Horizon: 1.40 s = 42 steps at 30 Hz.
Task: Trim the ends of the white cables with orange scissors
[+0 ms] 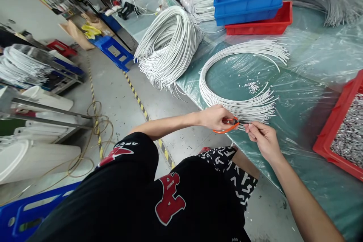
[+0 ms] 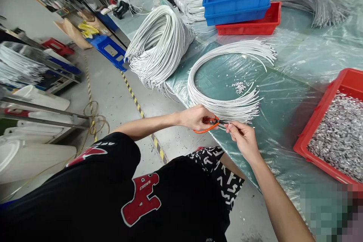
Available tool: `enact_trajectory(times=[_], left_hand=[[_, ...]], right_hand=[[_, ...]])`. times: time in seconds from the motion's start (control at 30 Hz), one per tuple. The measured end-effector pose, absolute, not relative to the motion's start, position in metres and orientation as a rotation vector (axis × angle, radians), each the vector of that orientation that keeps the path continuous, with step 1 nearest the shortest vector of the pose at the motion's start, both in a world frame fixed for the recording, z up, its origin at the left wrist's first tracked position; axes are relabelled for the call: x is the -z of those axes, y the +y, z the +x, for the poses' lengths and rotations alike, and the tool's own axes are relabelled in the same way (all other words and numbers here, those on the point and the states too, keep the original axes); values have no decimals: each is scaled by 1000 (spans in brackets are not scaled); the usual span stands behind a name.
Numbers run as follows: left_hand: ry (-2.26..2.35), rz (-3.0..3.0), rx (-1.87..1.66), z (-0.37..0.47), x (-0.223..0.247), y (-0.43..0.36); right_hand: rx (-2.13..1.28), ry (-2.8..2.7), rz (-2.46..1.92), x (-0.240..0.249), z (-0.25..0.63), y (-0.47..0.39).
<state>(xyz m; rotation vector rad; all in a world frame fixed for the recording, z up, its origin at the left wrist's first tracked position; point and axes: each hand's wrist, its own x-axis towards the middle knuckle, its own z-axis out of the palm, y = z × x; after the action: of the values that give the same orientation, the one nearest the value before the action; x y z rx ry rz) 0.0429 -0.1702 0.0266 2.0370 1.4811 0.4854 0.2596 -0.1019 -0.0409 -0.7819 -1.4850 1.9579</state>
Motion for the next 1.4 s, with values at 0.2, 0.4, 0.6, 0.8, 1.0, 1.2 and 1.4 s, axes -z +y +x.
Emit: enact_trajectory(times=[0.2,0.4,0.6,0.8,1.0,1.2,1.4], left_hand=[[1426,2026,-523,42,-21,-171],[1400,2023,-505,42,-20,-170],[1386,2008,-477,43,-23,-170],[1398,1991,-447,46,-23,-169],[1382,1994,-485,47,-21,-168],[1340,1957,-529,46,-21,-170],[1330,1898,-555,49,-21,-171]], right_hand=[[-1954,-1519,-791,42,260,-102],[-1965,-1578,-778,42,262,-101],[-1966,-1611,-763,44,263,-100],[-1984,-1619,-758,48,264,-99],[-1945,-1664,-760,46,265,-97],[-1813,-1742,-763,43,266,-97],[-1667,-1724,-766,39,265,-100]])
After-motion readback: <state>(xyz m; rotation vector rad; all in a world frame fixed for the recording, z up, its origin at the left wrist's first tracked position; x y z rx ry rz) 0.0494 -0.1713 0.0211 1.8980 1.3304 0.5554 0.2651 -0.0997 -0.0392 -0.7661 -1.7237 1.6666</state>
